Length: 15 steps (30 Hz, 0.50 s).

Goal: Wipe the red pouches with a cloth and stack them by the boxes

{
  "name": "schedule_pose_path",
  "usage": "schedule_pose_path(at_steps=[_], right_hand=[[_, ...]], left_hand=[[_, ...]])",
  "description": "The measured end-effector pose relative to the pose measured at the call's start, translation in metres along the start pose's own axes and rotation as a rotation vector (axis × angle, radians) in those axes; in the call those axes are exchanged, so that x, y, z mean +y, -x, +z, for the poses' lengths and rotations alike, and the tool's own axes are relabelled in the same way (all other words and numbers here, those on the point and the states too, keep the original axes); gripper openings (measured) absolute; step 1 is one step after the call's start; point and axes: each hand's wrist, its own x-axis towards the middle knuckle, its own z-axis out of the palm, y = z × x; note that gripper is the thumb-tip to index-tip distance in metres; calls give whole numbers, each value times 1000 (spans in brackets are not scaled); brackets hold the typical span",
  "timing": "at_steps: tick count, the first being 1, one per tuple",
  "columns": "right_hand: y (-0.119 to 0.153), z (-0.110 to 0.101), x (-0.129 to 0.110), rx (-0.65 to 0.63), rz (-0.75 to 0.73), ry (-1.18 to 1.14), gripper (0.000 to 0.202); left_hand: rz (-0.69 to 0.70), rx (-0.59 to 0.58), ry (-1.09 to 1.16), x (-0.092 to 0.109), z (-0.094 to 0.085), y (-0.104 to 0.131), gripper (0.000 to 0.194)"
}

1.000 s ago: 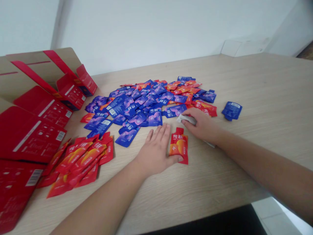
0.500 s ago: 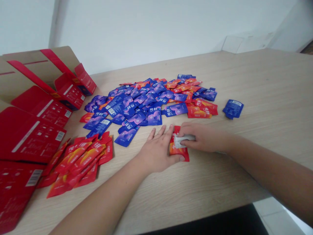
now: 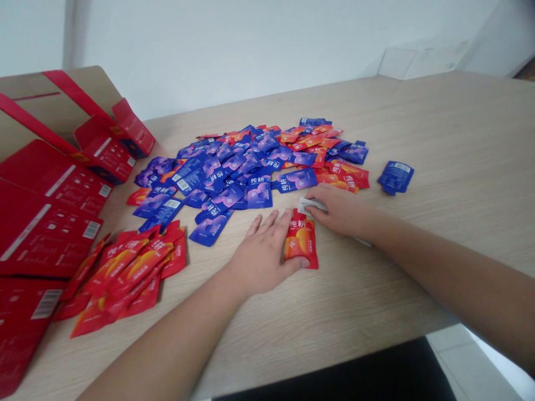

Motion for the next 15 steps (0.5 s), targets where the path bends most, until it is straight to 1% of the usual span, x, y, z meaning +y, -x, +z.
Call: schedule_pose_path(at_steps=[3,6,8,10,12,15], right_hand=[[3,-1,-1,40,-3,-56,23],[7,-5,-5,83,-46,-117,26],[11,-10,-11,98,-90,-177,27],[16,-16,-20,84,-138,-253,27],[21,-21,-30,13,-180,-324,26],[25,-22,-43,-204,-243,-344,21]], left_hand=[[3,5,-16,-1,-1,3,94],[-13,17,-29,0,-1,5,85],[-46,22,-46,0,0,6,86],[-85,16,-67,0,1,7,92],[-111,-2,-77,0,0,7,101],[-136,-28,-70,0,-2,6,106]])
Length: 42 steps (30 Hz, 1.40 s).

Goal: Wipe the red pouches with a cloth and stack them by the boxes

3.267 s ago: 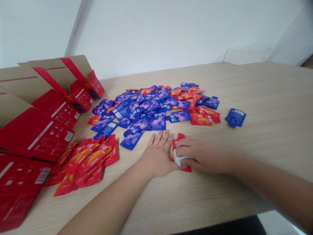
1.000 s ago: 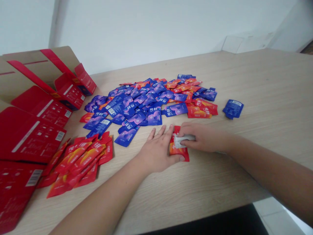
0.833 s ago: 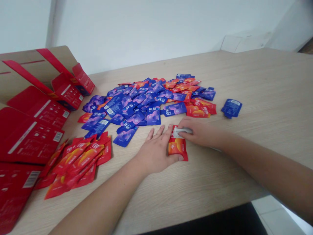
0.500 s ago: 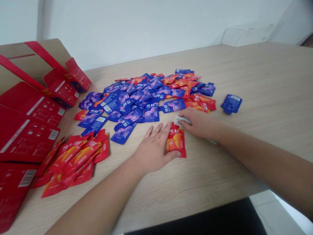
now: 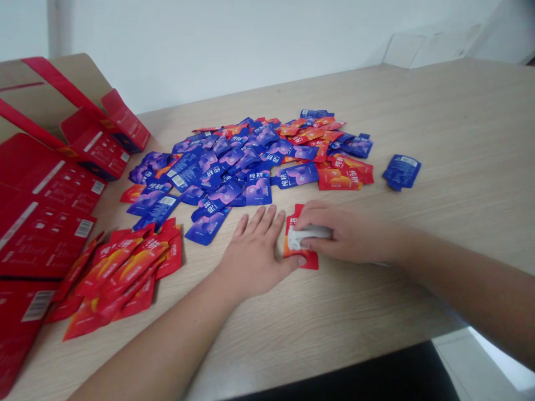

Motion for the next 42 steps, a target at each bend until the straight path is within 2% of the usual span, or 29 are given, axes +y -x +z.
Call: schedule_pose_path(at_steps=[2,3,12,16,20,23,26,31,33,37,42], right_hand=[[-1,4,-2,-96,-1,33,17],[-3,6,-2,-100,4,57,16],[-25,9,31,105,146,211,11],[-30,9,46,200,221,283,17],[-25,11,49,375,238,244,33],[-15,7,42,428,217,163,36],[-4,-2,29,309,163,73,31],[4,-10,3,-101,81,-32,22],[3,-9,-2,-202,78,-21,16],[-2,-2,-3,-194,102,33,9],[-5,4,5,-31,76,116,11]], left_hand=[[-7,-19,2,0,-1,-1,105],[-11,-29,-2,1,-2,-1,105],[-39,-71,-31,3,-2,-2,104],[-38,-57,-28,3,0,-2,104],[-1,-13,-23,1,2,1,98],[50,18,2,-2,2,4,87],[76,20,20,-3,0,6,78],[68,-45,18,-2,-7,4,79],[67,-70,13,-2,-8,3,80],[76,-76,3,-3,-8,2,74],[49,-74,8,-3,-8,1,73]])
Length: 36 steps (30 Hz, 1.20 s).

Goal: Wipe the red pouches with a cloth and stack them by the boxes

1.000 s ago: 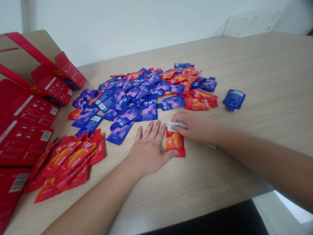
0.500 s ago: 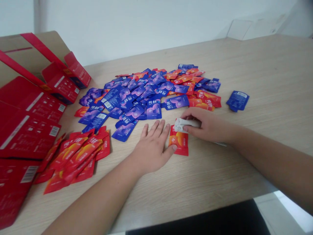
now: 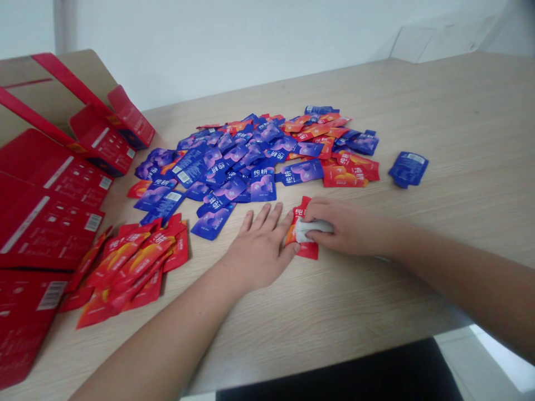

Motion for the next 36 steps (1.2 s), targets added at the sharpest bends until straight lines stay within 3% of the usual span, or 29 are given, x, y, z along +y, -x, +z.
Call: schedule_pose_path(at_steps=[7,13,15,18,20,23,26,30,33,36], right_hand=[[-11,2,30,185,164,220,15],[-17,5,48,357,220,141,12],[-17,4,46,395,244,104,13],[-17,1,43,430,270,53,12],[-17,-1,43,475,293,27,14],[-16,-4,45,568,333,-11,17],[-14,-4,44,630,339,-47,21],[-12,2,34,594,242,-22,24],[-10,8,26,530,153,3,26],[-7,8,19,401,83,-23,24]], left_hand=[[-17,34,67,1,-2,-1,67],[234,195,75,25,3,1,50],[177,236,64,35,4,1,61],[34,252,9,44,2,-1,52],[-36,223,-63,44,-3,-3,50],[-68,218,-152,40,-9,-4,62],[-107,235,-65,35,-11,-3,60],[-147,197,7,32,-10,4,39],[-141,188,-17,30,-8,5,44],[-96,325,-10,23,-2,-2,61]])
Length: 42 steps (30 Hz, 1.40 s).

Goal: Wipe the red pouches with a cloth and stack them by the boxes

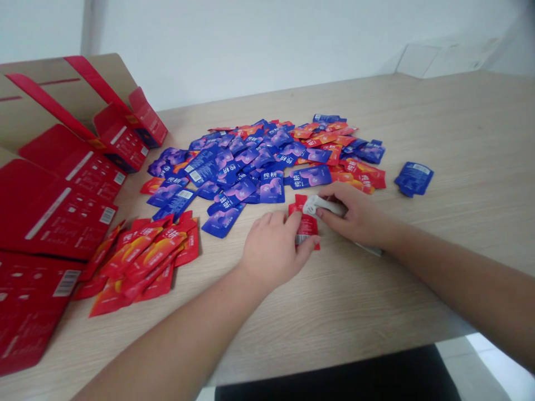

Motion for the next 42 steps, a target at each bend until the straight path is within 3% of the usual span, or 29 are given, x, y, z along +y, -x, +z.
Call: schedule_pose_path(at_steps=[2,5,7,17,20,24,26,28,31,37,39,42], right_hand=[[1,-3,-4,-148,-51,-51,23],[1,-6,-8,-360,-125,-87,21],[-1,-3,-9,-402,-141,-66,18],[-26,22,21,-106,-37,151,19],[-29,21,26,-56,5,212,20],[-29,18,24,58,-13,171,15],[-28,15,22,128,4,129,13],[-27,10,19,154,23,71,14],[-20,0,14,40,11,-52,17],[-1,-13,-4,-467,-127,-240,16],[0,-11,-7,-492,-141,-184,15],[-6,-4,2,-400,-108,-57,16]], left_hand=[[29,34,28,-5,7,-7,81],[34,-116,61,-12,15,-15,89],[26,-203,72,-14,16,-17,92],[-13,-278,40,-10,12,-12,88],[-9,-202,70,-12,15,-10,85],[124,13,226,-23,18,-13,84],[167,26,263,-29,18,-18,84],[188,-33,241,-31,18,-23,91],[199,-92,210,-30,18,-25,111],[173,-87,244,-22,18,-15,126],[173,-87,231,-20,18,-13,127],[156,-105,216,-17,18,-12,127]])
